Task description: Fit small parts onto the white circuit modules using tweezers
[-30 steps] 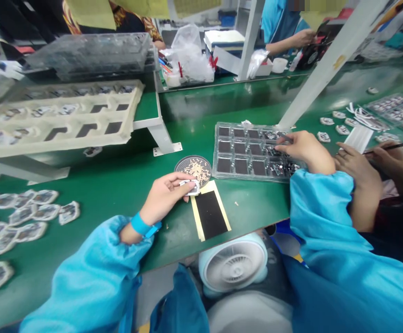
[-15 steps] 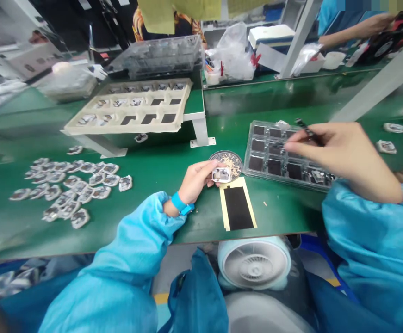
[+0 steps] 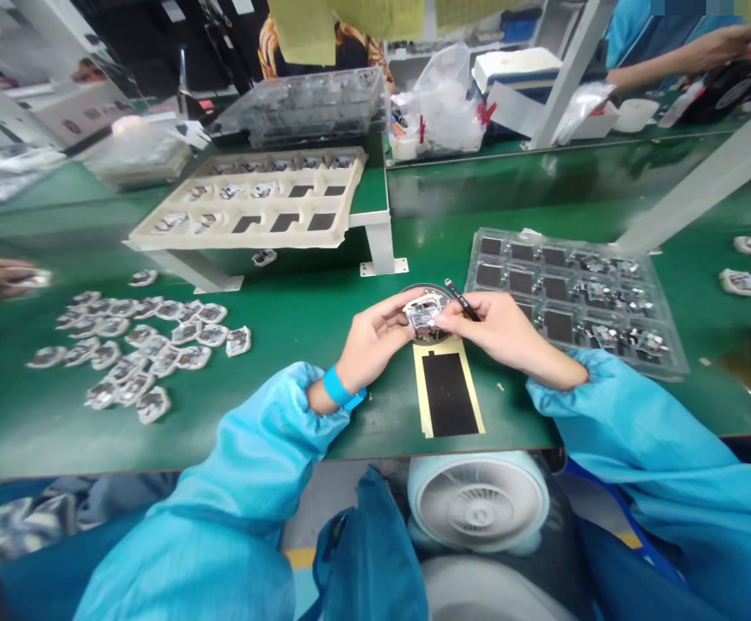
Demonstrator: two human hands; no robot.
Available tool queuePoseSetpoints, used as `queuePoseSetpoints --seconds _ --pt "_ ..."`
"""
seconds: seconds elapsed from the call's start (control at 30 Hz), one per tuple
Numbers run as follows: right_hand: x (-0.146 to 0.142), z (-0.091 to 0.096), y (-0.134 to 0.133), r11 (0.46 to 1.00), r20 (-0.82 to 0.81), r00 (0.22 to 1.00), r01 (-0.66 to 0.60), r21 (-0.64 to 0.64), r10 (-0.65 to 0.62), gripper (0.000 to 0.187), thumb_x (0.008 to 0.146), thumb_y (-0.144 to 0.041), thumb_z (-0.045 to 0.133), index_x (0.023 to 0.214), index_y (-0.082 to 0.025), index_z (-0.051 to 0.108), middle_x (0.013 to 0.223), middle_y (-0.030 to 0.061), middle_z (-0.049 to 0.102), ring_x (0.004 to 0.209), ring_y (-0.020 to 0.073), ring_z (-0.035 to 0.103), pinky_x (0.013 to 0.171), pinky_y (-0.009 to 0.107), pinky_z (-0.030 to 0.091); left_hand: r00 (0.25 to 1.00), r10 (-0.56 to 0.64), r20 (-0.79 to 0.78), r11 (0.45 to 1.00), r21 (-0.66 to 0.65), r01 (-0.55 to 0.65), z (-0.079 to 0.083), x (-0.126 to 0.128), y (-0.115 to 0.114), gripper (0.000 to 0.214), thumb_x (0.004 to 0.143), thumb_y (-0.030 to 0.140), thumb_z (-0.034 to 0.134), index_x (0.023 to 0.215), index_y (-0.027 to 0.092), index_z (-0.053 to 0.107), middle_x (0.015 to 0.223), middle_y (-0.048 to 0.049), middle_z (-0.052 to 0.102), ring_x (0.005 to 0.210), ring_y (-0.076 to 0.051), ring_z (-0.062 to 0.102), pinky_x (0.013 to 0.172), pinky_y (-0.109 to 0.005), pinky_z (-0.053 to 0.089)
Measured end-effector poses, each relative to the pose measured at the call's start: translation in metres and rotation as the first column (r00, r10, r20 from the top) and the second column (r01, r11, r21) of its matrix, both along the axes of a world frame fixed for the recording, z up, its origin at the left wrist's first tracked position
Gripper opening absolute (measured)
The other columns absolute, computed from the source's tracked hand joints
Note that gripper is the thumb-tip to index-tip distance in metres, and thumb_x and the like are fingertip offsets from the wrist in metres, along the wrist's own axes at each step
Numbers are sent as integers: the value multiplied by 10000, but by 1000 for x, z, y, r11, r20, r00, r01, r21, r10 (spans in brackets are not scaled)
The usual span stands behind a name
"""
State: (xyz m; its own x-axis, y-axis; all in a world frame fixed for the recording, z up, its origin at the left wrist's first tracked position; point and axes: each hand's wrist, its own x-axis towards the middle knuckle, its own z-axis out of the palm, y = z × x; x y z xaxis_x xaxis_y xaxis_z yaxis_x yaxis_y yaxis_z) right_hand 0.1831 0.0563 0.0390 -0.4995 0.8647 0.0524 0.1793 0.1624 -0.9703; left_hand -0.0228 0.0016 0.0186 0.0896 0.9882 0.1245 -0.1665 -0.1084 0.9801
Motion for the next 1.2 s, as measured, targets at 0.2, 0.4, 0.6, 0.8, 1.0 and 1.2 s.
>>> queuePoseSetpoints --seconds 0.2,0.4,0.6,0.8,1.0,1.2 --pt "1 0 2 999 -4 1000 5 -47 -5 341 759 -488 839 767 -161 743 627 -15 645 553 103 542 554 256 438 984 28 -179 999 37 -21 -2 -1 -3 520 840 285 772 1343 196 676 1383 -117 668 1150 -240 688 998 -361 563" --pt "3 -6 3 991 -25 999 -30 -129 27 403 770 -531 821 720 -154 686 560 -49 539 494 68 413 494 238 312 917 130 -377 986 147 -79 -5 -1 -4 507 853 296 779 1346 227 686 1215 -73 728 694 -111 584 683 -275 530" --pt "3 -8 1 972 -43 999 -41 -230 32 406 772 -535 819 705 -163 670 569 -44 538 496 68 408 512 247 328 849 249 -467 942 321 -100 -9 -2 0 436 858 310 790 1287 248 739 1112 -61 759 618 -94 504 621 -268 486" --pt "-2 -14 0 992 -148 989 11 -125 -29 346 722 -388 882 928 -179 698 832 0 698 766 134 629 741 280 490 965 118 -233 991 95 -98 -9 -1 -1 504 780 323 870 1260 221 754 1131 -84 778 864 -195 721 822 -341 605" --pt "-6 -12 -4 967 -252 968 -64 -245 1 243 755 -305 819 911 -192 672 771 -29 658 678 112 588 632 254 464 999 -18 40 995 -102 22 -7 4 -2 557 691 263 929 1214 173 760 1147 -114 778 992 -253 755 924 -399 627" --pt "-7 -19 -4 988 -221 975 6 -151 -39 227 757 -302 805 903 -176 684 836 3 691 773 144 626 749 292 506 995 -25 92 988 -147 38 -3 5 -2 379 808 267 841 1174 182 788 1066 -95 790 807 -165 732 751 -268 607"
